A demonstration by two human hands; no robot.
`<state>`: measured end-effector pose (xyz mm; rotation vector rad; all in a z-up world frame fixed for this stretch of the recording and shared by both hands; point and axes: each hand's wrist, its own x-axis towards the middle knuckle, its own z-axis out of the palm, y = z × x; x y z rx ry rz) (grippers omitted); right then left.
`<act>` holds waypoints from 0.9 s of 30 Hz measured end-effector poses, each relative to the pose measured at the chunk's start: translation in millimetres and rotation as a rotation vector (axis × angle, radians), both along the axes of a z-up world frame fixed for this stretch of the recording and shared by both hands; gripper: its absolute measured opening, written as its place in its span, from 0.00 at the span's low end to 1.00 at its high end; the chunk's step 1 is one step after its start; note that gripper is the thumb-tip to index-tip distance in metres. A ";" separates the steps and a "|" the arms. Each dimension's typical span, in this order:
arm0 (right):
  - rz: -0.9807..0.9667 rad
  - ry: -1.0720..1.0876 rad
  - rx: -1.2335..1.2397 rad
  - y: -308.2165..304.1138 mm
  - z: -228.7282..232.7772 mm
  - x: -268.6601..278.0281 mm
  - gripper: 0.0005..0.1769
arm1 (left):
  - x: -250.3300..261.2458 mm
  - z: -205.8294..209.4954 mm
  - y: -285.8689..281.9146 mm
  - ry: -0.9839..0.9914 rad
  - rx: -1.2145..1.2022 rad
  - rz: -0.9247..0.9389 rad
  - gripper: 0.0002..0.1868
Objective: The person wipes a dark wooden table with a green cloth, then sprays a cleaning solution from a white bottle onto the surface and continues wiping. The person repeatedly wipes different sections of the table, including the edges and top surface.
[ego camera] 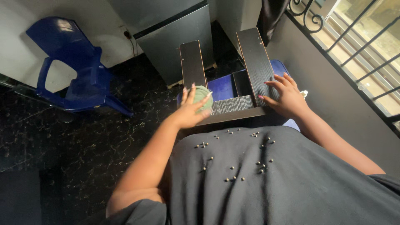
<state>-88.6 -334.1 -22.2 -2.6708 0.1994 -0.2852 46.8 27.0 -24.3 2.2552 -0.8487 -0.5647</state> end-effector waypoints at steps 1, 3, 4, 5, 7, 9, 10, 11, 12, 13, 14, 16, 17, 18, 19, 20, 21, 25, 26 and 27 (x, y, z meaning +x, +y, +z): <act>-0.003 0.007 -0.009 -0.2 -0.4 -0.6 0.34 | -3.8 -0.7 0.2 -0.136 0.174 -0.107 0.36; -0.015 0.046 -0.026 -2.1 -0.4 0.2 0.34 | 8.2 3.2 -2.0 -0.147 0.196 -0.236 0.30; -0.021 0.070 -0.031 -2.5 -2.2 -1.2 0.35 | 12.3 2.6 -3.5 -0.149 0.208 -0.302 0.28; -0.018 0.079 -0.048 -3.5 -4.2 -1.3 0.36 | 16.7 1.2 -7.2 -0.132 0.220 -0.300 0.26; -0.016 0.092 -0.080 -4.6 -8.4 0.8 0.38 | 28.8 0.8 -16.2 -0.102 0.245 -0.299 0.23; -0.056 0.145 -0.114 -6.5 -11.2 7.2 0.46 | 39.4 1.7 -29.2 -0.089 0.278 -0.239 0.22; -0.072 0.179 -0.128 -5.7 -13.7 7.9 0.50 | 40.7 0.6 -33.3 -0.075 0.297 -0.206 0.22; -0.072 0.185 -0.132 -4.9 -15.6 7.3 0.53 | 41.8 -0.7 -36.4 -0.072 0.299 -0.183 0.23; -0.074 0.186 -0.137 -5.5 -15.9 8.2 0.56 | 45.8 -1.1 -40.9 -0.075 0.299 -0.160 0.23; -0.075 0.186 -0.142 -6.0 -15.3 9.8 0.59 | 50.7 -1.6 -45.0 -0.078 0.300 -0.138 0.23; -0.070 0.201 -0.138 -5.6 -14.2 9.5 0.59 | 54.3 -3.2 -48.2 -0.089 0.291 -0.114 0.23; -0.061 0.224 -0.130 -5.0 -10.0 12.0 0.59 | 65.4 -5.9 -54.7 -0.116 0.272 -0.069 0.23; -0.050 0.243 -0.136 -2.4 -9.0 10.6 0.58 | 67.8 -8.6 -55.0 -0.121 0.283 -0.052 0.22; -0.043 0.256 -0.146 -0.5 -7.3 8.6 0.57 | 71.8 -10.3 -57.4 -0.133 0.289 -0.037 0.22; -0.037 0.270 -0.155 0.1 -5.7 8.9 0.56 | 77.3 -11.6 -60.1 -0.146 0.295 -0.022 0.21; -0.026 0.280 -0.191 0.7 -6.5 7.8 0.54 | 82.0 -14.5 -62.2 -0.150 0.285 0.009 0.21; -0.016 0.290 -0.227 1.5 -8.3 8.6 0.52 | 91.0 -15.6 -64.8 -0.154 0.275 0.040 0.21; 0.014 0.316 -0.336 0.6 -13.8 8.8 0.48 | 120.7 -22.7 -78.5 -0.176 0.254 0.147 0.22; 0.035 0.297 -0.325 0.3 -15.4 8.7 0.48 | 128.3 -25.6 -80.6 -0.198 0.263 0.157 0.22; 0.056 0.278 -0.314 0.1 -17.0 9.5 0.47 | 136.5 -28.8 -82.4 -0.219 0.272 0.168 0.22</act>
